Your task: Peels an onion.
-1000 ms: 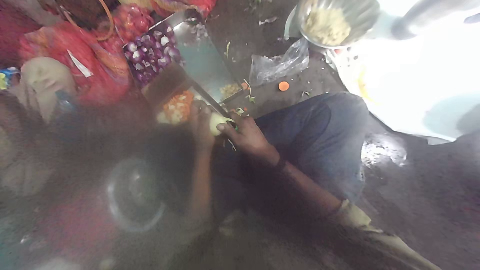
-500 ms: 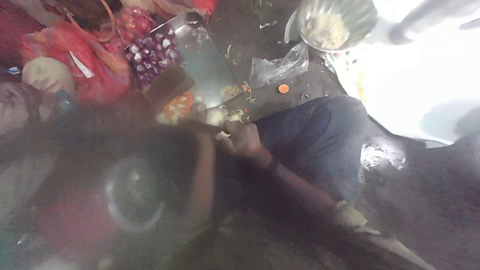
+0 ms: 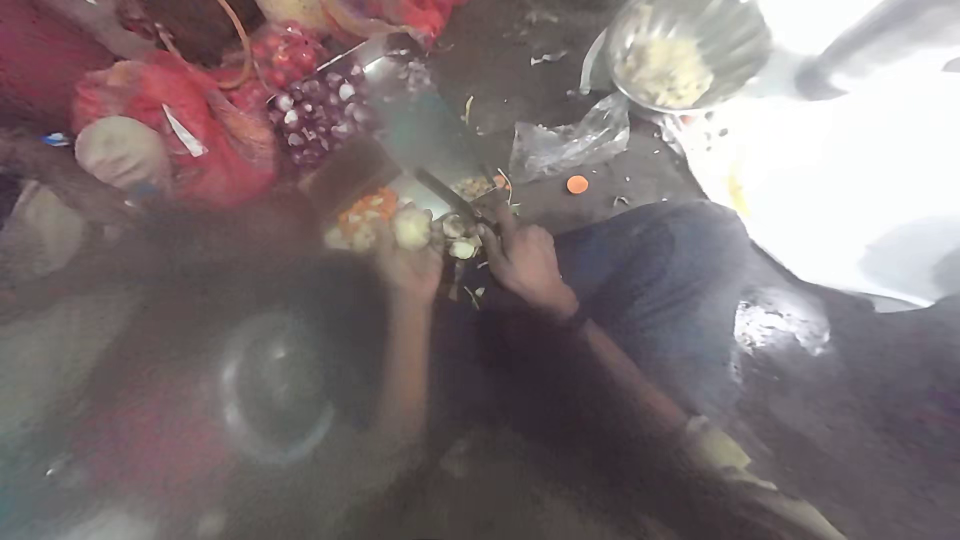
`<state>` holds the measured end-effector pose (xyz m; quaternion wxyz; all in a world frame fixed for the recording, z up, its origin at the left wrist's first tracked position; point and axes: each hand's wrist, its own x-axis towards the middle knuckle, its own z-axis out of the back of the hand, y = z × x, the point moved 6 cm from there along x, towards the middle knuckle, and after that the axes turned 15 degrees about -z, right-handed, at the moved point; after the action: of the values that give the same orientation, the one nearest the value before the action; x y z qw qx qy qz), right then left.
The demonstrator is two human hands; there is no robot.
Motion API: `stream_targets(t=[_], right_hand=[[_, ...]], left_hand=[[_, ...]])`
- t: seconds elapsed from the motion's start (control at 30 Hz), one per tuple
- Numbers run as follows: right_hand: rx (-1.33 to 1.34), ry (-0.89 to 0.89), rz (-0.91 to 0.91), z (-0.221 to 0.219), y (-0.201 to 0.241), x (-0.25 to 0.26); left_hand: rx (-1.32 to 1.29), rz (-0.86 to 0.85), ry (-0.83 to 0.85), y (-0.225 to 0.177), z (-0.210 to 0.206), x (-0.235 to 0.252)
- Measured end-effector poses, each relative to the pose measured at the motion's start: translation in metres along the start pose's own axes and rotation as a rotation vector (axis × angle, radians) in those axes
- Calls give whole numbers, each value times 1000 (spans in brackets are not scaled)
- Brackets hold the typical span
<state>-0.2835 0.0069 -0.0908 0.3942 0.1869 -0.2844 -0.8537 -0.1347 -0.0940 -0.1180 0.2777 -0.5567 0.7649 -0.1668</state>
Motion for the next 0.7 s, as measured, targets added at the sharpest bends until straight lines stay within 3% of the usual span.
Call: stream_targets(t=[0.1,0.27,0.37,0.7], right_hand=[[-22,18,-24,-3,-5,3],[175,87,-34,-3,-4,0],[304,155,-52,-9,0,-1],[327,154,-53,-21,9,-10]], left_hand=[[-22,5,13,0,-2,0],[190,50,28,4,-4,-6],[270,30,38,3,-5,-6],[503,-108,55,0,-11,-12]])
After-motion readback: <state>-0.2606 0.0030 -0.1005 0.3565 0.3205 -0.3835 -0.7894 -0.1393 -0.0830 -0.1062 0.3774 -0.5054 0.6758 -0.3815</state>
